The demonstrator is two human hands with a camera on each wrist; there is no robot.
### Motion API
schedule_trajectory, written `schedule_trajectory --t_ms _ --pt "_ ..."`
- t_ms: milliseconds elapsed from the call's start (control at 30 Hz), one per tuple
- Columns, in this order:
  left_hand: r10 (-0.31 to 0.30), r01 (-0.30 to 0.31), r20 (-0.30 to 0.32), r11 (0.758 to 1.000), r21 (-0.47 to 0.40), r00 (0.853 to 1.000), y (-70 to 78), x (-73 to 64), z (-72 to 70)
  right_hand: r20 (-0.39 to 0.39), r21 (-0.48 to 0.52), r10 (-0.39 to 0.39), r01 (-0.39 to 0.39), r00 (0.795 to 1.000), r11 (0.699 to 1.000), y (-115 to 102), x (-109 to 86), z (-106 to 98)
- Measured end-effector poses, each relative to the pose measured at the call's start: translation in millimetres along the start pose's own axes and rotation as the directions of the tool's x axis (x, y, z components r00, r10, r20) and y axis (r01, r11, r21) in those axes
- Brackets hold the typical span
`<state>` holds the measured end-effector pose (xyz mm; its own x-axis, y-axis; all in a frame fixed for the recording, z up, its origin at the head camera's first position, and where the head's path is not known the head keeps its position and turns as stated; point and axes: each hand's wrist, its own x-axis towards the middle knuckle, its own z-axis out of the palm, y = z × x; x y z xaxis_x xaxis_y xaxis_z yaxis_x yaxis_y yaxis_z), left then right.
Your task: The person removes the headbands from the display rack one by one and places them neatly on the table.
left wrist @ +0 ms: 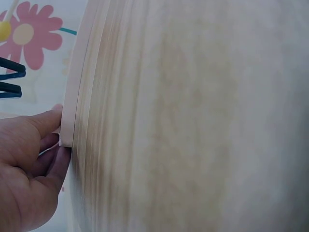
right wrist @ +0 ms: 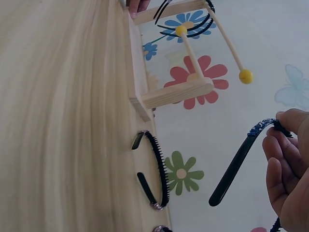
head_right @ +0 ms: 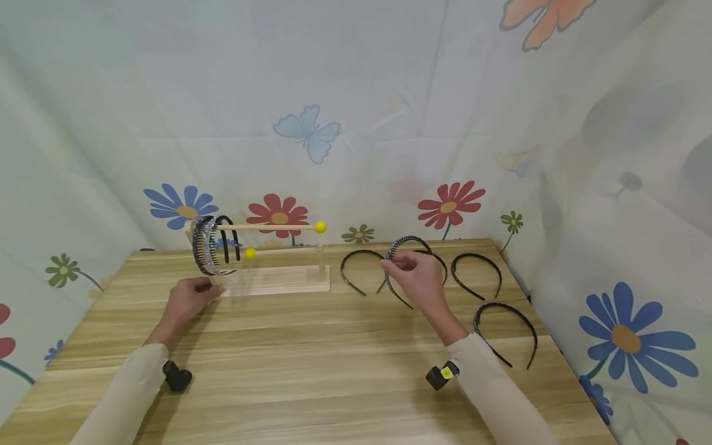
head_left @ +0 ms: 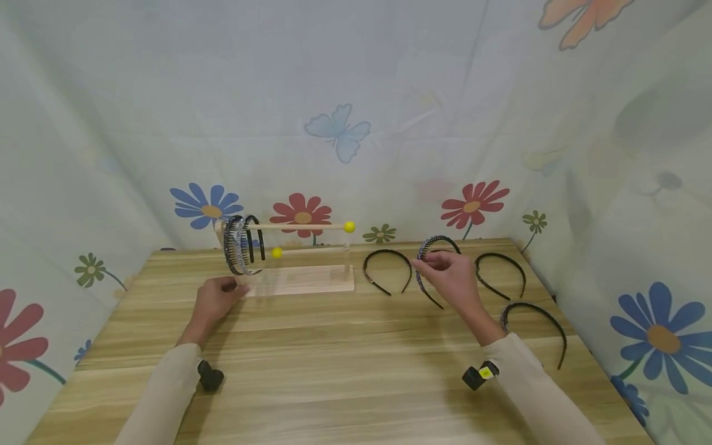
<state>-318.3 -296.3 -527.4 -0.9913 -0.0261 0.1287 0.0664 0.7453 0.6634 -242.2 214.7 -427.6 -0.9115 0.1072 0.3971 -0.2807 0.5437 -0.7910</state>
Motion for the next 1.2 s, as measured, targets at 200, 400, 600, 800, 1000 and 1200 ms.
schedule_trajectory --t_ms 200,400,600,800,1000,1200 --pt "-0.008 0.008 0.009 1.0 -0.003 1.0 1.6 -0.2 0.1 0.008 -0.047 0.03 -0.03 1.0 0.998 13.5 -10.6 -5.9" --pt "-0.02 0.021 0.015 1.0 -0.007 1.0 3.1 -0.3 0.3 0.017 -0.088 0.034 -0.032 0.999 0.996 24.1 -22.1 -10.4" --pt "-0.022 0.022 0.009 1.0 0.001 1.0 3.1 -0.3 0.2 0.049 -0.124 0.091 -0.085 0.995 0.989 33.4 -32.1 -13.5" --pt "-0.011 0.012 -0.007 1.0 0.016 1.0 2.4 0.0 -0.5 0.065 -0.149 0.113 -0.103 0.991 0.983 41.5 -39.2 -15.0" --pt "-0.009 0.009 -0.01 1.0 0.017 1.0 2.3 0.1 -1.0 0.066 -0.191 0.152 -0.137 0.986 0.972 50.2 -44.6 -14.5" --pt "-0.007 0.007 -0.003 1.0 0.012 1.0 1.4 0.0 -0.6 0.074 -0.215 0.206 -0.186 0.976 0.959 56.7 -49.2 -15.4"
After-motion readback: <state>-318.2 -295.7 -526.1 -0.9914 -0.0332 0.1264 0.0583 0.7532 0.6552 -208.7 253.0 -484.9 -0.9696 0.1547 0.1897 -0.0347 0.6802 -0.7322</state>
